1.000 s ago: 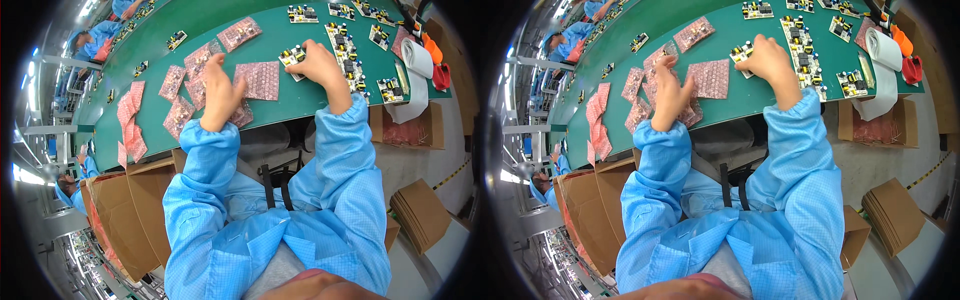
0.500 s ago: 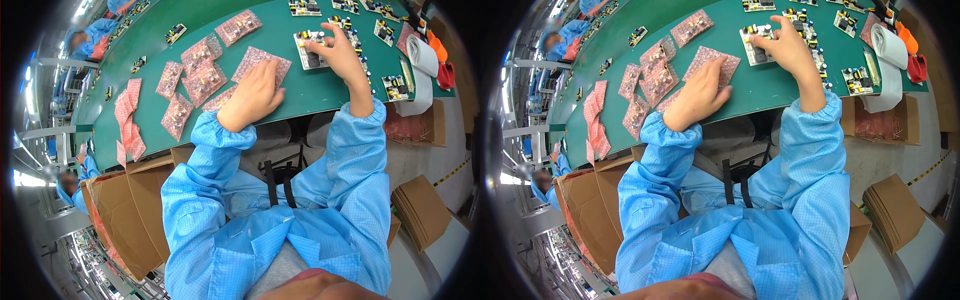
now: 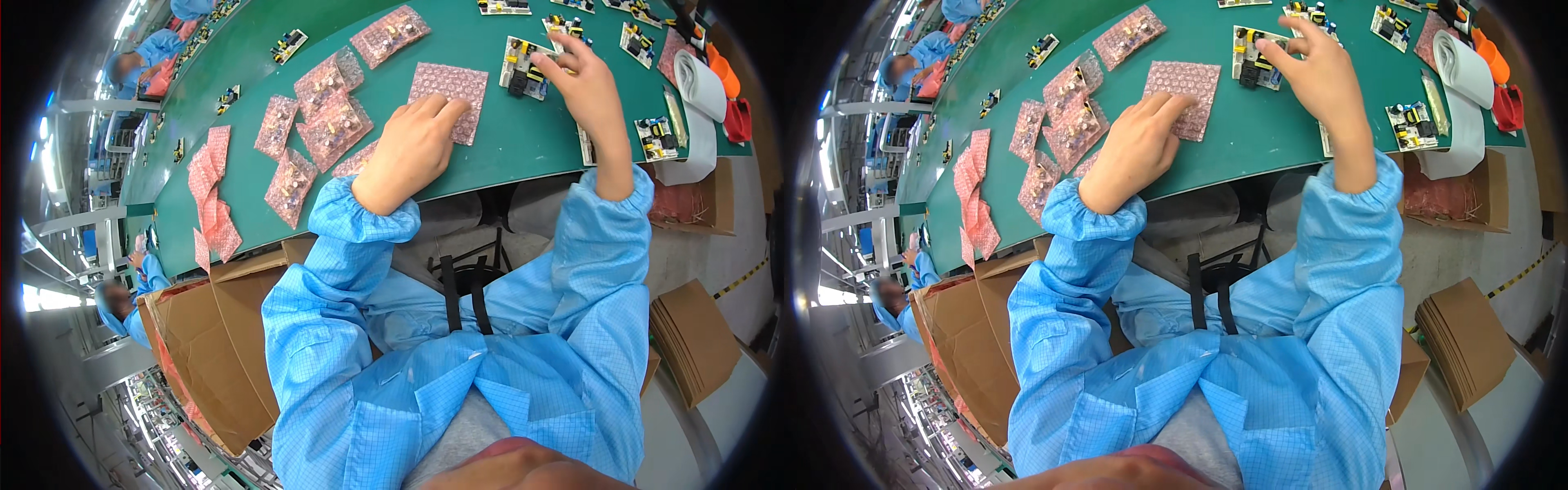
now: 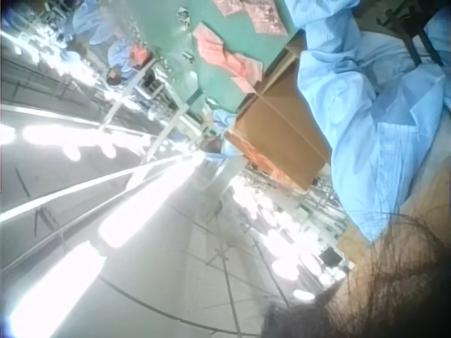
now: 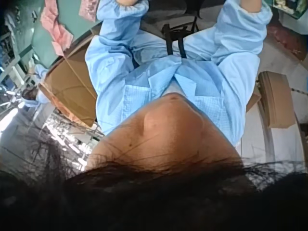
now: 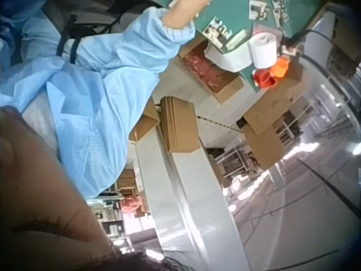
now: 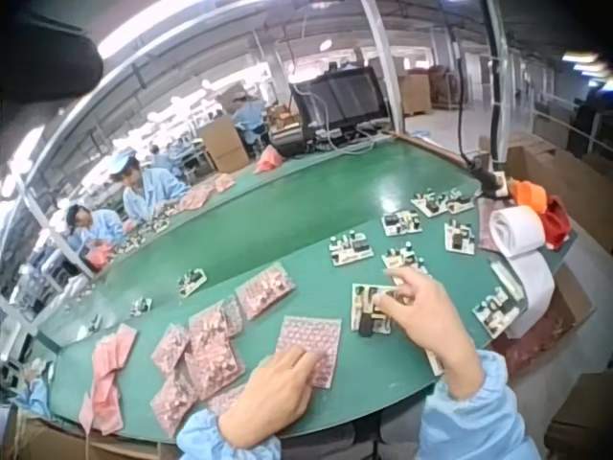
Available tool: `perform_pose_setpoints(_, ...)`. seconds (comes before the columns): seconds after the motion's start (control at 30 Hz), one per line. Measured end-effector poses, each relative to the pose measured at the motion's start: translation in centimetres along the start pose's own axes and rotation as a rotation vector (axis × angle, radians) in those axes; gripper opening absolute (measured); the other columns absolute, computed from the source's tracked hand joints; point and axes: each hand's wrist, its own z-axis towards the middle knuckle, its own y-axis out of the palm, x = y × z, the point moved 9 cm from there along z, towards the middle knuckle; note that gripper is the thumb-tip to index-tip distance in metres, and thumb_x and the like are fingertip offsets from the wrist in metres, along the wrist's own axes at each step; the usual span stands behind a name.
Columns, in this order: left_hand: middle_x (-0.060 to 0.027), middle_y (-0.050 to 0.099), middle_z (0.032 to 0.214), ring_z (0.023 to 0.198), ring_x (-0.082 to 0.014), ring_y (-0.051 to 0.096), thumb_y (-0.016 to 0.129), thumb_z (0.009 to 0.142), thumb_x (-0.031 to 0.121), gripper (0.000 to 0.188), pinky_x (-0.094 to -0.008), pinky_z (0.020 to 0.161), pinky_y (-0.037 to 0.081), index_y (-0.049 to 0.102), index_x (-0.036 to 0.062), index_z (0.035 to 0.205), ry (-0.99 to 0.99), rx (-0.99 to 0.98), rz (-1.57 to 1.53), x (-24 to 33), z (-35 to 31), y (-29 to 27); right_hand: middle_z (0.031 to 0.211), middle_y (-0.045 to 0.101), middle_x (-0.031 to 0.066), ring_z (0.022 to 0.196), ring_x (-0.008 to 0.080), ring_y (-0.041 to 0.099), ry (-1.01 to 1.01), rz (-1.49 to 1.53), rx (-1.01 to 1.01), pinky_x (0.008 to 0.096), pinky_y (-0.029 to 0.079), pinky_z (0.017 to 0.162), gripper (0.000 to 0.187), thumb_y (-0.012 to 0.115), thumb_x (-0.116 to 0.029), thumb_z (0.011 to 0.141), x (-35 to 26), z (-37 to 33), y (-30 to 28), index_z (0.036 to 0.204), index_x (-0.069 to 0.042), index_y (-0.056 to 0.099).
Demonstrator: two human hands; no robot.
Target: Packing circuit boards into anti-static bubble wrap bags and placing them into cardboard shipping boxes.
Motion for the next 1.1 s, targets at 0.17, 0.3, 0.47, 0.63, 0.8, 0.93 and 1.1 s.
perform_pose_setpoints(0.17, -0.0105, 0.058, 0.101, 0.091, -0.0296, 0.059, 0.065, 0.081, 0.013, 0.025, -0.0414, 0.081, 0.047, 0.063, 0.0072, 0.105, 0.049, -0.020, -0.001, 0.7, 0.3, -0.5, 0.077, 0.061, -0.0025, 0.064, 0.0030, 0.048, 0.035, -0.024, -0.119, 0.0206, 0.038, 0.057, 0.032, 0.073, -0.030, 0.087, -0.2, -1.6, -1.1, 0.105, -0.003, 0.069)
perform_pose_setpoints(0.3, -0.0110, 0.057, 0.100, 0.091, -0.0305, 0.059, 0.069, 0.083, 0.021, 0.020, -0.0420, 0.082, 0.047, 0.062, 0.0051, 0.093, 0.078, 0.009, -0.135, -0.4, 0.9, -0.2, 0.084, 0.061, -0.0025, 0.062, 0.0024, 0.046, -0.035, 0.072, -0.118, 0.0205, 0.037, 0.055, 0.032, 0.073, -0.028, 0.087, -0.4, -1.9, -1.4, 0.105, -0.002, 0.069)
perform_pose_setpoints(0.47, -0.0111, 0.059, 0.098, 0.089, -0.0308, 0.058, 0.070, 0.083, 0.021, 0.020, -0.0426, 0.078, 0.047, 0.061, 0.0041, 0.088, 0.075, 0.101, 0.010, -0.3, 2.1, -0.5, 0.087, 0.062, -0.0006, 0.063, 0.0020, 0.048, -0.027, -0.085, -0.059, 0.0211, 0.040, 0.056, 0.038, 0.074, -0.026, 0.086, -0.3, -2.2, -2.6, 0.112, 0.000, 0.066)
perform_pose_setpoints(0.63, -0.0117, 0.060, 0.088, 0.087, -0.0319, 0.058, 0.070, 0.081, 0.018, 0.018, -0.0427, 0.073, 0.048, 0.062, 0.0041, 0.089, -0.105, 0.124, -0.125, -2.1, 3.5, 0.3, 0.092, 0.067, 0.0043, 0.067, 0.0040, 0.055, -0.058, 0.077, -0.050, 0.0219, 0.044, 0.060, 0.041, 0.074, -0.025, 0.085, 0.9, -2.1, -1.1, 0.115, 0.001, 0.064)
perform_pose_setpoints(0.8, -0.0127, 0.060, 0.090, 0.088, -0.0331, 0.058, 0.069, 0.078, 0.013, 0.017, -0.0426, 0.074, 0.049, 0.065, 0.0037, 0.091, -0.137, 0.075, -0.152, -3.1, 3.1, 1.5, 0.098, 0.071, 0.0085, 0.071, 0.0079, 0.062, -0.055, 0.066, -0.155, 0.0241, 0.048, 0.063, 0.040, 0.074, -0.024, 0.086, -0.2, -2.4, 1.3, 0.113, 0.002, 0.063)
perform_pose_setpoints(0.93, -0.0130, 0.060, 0.092, 0.090, -0.0329, 0.059, 0.066, 0.076, 0.007, 0.022, -0.0430, 0.076, 0.049, 0.065, 0.0038, 0.098, -0.035, 0.113, -0.072, -2.4, 2.9, 0.8, 0.094, 0.071, 0.0080, 0.072, 0.0091, 0.061, -0.003, 0.039, -0.176, 0.0253, 0.048, 0.065, 0.038, 0.073, -0.029, 0.087, 0.1, -2.3, 1.2, 0.109, 0.001, 0.064)
perform_pose_setpoints(1.1, -0.0153, 0.058, 0.099, 0.097, -0.0340, 0.056, 0.061, 0.074, 0.001, 0.030, -0.0433, 0.083, 0.049, 0.063, 0.0018, 0.104, 0.057, 0.088, 0.040, -0.3, 2.7, 0.7, 0.085, 0.069, 0.0058, 0.069, 0.0094, 0.059, -0.055, -0.066, -0.142, 0.0263, 0.047, 0.063, 0.040, 0.074, -0.031, 0.085, 0.2, -2.2, 0.4, 0.106, 0.001, 0.064)
